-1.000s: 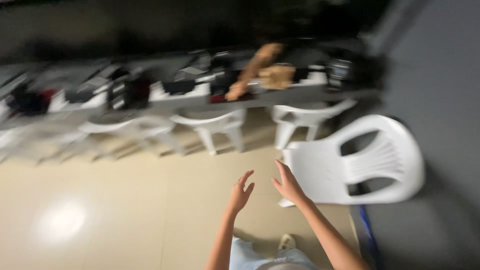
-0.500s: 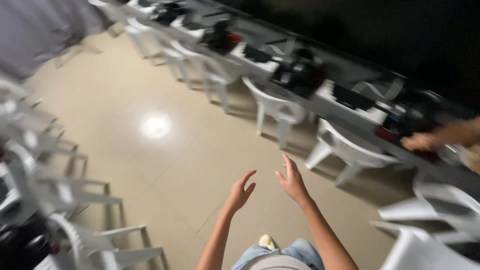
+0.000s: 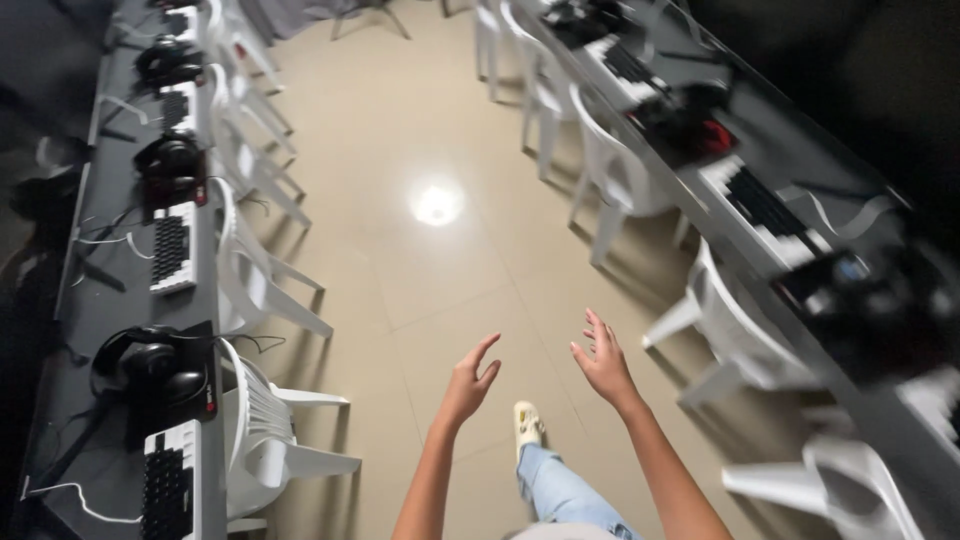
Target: The person repeatedly picks up white plastic chairs from a row of computer desks and stacks them against a wall. They lift each chair by hand, walk to the stacking area, and place it on top of the existing pile.
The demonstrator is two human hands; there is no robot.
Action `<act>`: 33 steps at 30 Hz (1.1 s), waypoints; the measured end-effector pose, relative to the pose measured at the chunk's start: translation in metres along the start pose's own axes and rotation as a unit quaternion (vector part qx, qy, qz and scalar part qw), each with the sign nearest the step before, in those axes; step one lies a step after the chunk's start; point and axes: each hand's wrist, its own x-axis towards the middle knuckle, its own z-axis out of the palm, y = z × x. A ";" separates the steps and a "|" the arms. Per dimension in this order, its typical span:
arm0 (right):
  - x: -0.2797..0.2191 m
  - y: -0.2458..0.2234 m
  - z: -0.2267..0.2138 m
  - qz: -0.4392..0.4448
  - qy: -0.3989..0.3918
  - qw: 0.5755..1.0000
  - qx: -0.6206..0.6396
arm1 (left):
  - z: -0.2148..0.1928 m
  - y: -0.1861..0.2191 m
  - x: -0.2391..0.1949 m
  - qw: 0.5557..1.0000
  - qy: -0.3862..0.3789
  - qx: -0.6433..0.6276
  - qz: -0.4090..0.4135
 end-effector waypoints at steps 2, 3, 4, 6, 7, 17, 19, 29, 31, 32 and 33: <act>0.056 -0.004 0.013 -0.010 -0.022 1.000 0.000 | -0.023 -0.012 0.039 0.999 0.020 0.012 -0.038; 0.083 -0.006 0.020 -0.012 -0.035 0.999 0.000 | -0.034 -0.017 0.057 0.997 0.028 0.022 -0.072; 0.109 -0.012 0.026 -0.016 -0.044 0.999 0.001 | -0.045 -0.026 0.073 0.996 0.036 0.022 -0.077; 0.160 -0.021 0.037 -0.035 -0.059 0.998 0.012 | -0.065 -0.042 0.107 0.990 0.051 0.034 -0.129; 0.187 -0.027 0.041 -0.039 -0.066 0.997 0.012 | -0.074 -0.049 0.124 0.989 0.059 0.034 -0.132; 0.409 -0.036 0.084 -0.075 -0.080 0.993 0.041 | -0.111 -0.146 0.294 0.976 0.120 -0.040 -0.177; 0.449 -0.027 0.093 -0.065 -0.078 0.994 0.039 | -0.112 -0.172 0.333 0.975 0.116 -0.064 -0.177; 0.691 0.016 0.137 0.006 -0.083 0.995 0.057 | -0.162 -0.273 0.614 0.976 0.083 -0.083 -0.184; 0.734 0.022 0.142 0.016 -0.086 0.995 0.056 | -0.166 -0.283 0.665 0.976 0.082 -0.086 -0.185; 0.756 0.023 0.146 0.015 -0.084 0.995 0.059 | -0.170 -0.286 0.690 0.977 0.080 -0.087 -0.177; 0.779 0.025 0.150 0.014 -0.081 0.995 0.062 | -0.174 -0.289 0.716 0.978 0.079 -0.088 -0.169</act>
